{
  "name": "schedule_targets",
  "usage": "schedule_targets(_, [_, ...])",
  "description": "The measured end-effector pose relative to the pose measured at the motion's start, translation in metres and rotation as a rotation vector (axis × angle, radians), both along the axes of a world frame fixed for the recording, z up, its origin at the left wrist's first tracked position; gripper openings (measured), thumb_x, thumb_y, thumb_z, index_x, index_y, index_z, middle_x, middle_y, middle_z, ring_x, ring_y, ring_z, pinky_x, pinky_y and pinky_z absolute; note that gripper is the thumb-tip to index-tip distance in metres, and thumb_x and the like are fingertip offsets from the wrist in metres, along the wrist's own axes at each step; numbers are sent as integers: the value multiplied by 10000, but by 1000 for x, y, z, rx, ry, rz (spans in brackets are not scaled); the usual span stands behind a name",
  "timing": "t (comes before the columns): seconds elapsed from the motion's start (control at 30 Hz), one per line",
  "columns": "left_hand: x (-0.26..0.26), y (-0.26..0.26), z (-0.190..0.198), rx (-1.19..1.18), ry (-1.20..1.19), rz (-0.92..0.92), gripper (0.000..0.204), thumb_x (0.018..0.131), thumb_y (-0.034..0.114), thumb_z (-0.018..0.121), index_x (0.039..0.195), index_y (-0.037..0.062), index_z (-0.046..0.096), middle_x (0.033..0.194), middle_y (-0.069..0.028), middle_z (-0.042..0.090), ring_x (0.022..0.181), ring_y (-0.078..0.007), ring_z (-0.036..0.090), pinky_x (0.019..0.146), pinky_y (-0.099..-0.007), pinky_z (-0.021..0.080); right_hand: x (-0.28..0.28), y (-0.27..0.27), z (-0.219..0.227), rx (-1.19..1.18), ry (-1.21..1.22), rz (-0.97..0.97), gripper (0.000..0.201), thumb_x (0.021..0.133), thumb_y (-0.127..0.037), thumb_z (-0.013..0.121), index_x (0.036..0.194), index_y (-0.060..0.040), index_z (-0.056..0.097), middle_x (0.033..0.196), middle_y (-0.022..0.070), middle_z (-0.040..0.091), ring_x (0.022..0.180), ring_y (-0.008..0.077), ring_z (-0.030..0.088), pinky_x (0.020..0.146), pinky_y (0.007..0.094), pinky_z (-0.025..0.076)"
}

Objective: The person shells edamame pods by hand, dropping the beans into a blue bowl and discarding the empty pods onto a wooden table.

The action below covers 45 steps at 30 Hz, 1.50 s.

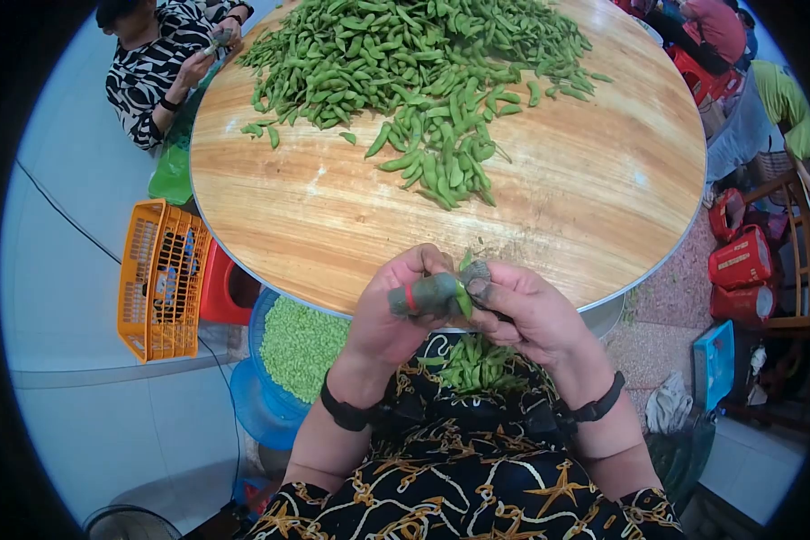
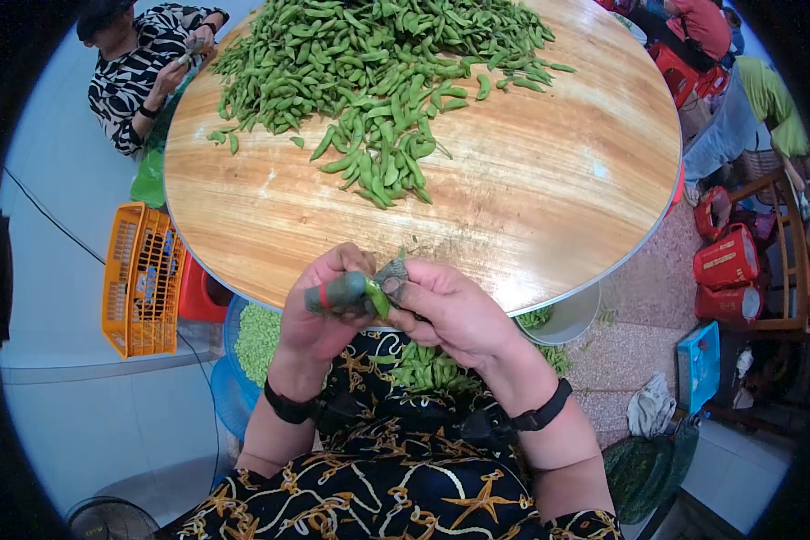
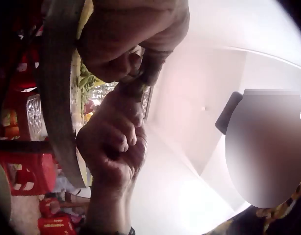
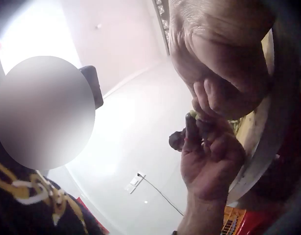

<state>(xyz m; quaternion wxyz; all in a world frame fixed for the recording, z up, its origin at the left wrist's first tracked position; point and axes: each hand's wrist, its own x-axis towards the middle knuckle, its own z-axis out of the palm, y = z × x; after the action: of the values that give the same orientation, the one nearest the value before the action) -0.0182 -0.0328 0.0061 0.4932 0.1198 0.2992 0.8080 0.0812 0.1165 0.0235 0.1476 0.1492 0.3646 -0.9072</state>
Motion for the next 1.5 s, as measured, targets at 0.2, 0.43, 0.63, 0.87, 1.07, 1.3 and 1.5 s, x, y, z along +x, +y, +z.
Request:
schedule_targets(0.2, [7, 6, -3, -400, 635, 240, 122, 829, 42, 583, 936, 40, 524, 807, 4, 537, 717, -41, 487, 631, -179, 403, -5, -10, -10, 1499, 517, -282, 181, 909, -154, 501, 768, -49, 540, 578, -61, 460, 490, 26, 405, 437, 199, 319])
schedule_targets(0.43, [7, 7, 3, -371, 390, 316, 182, 829, -59, 488, 972, 39, 546, 847, 5, 544, 760, -45, 501, 644, -175, 408, -22, 8, -1, 1247, 259, -211, 207, 865, -170, 543, 753, 3, 563, 556, 110, 550, 511, 213, 550, 489, 337, 419])
schedule_targets(0.63, [9, 7, -3, -398, 451, 264, 224, 837, -39, 476, 1037, 11, 562, 878, -13, 556, 760, -51, 512, 612, -160, 399, -57, 24, -12, 1994, 60, -312, 140, 780, -157, 585, 796, -25, 540, 617, 189, 575, 627, 378, 585, 585, 453, 471])
schedule_targets(0.87, [10, 7, 4, -595, 988, 240, 282, 836, -1, 518, 1109, 17, 586, 892, 6, 564, 762, -30, 493, 627, -145, 377, -33, 28, -20, 1765, 270, -433, 144, 736, -106, 623, 802, -3, 548, 637, 217, 563, 582, 368, 574, 560, 427, 463])
schedule_targets(1.07, [9, 12, 2, -477, 630, 210, 309, 848, 66, 592, 1153, 18, 564, 890, -2, 591, 806, -67, 523, 698, -209, 439, -13, 26, -9, 718, 169, -191, 141, 786, -105, 647, 842, -1, 569, 582, 21, 534, 445, 106, 460, 440, 216, 352])
schedule_targets(1.3, [9, 13, -1, -100, 123, 148, 196, 814, 70, 632, 997, 21, 584, 829, 1, 594, 675, -18, 506, 558, -139, 368, -4, 11, -2, 370, 188, -26, 215, 932, -190, 484, 772, -50, 518, 564, -41, 446, 469, 26, 357, 441, 174, 267])
schedule_targets(1.5, [5, 7, -3, -149, 110, 166, 105, 812, 49, 617, 901, 32, 563, 792, -4, 585, 648, -24, 501, 520, -148, 360, 5, 8, 3, 481, 203, 15, 235, 944, -176, 444, 759, -46, 507, 578, -42, 454, 510, 37, 386, 463, 192, 303])
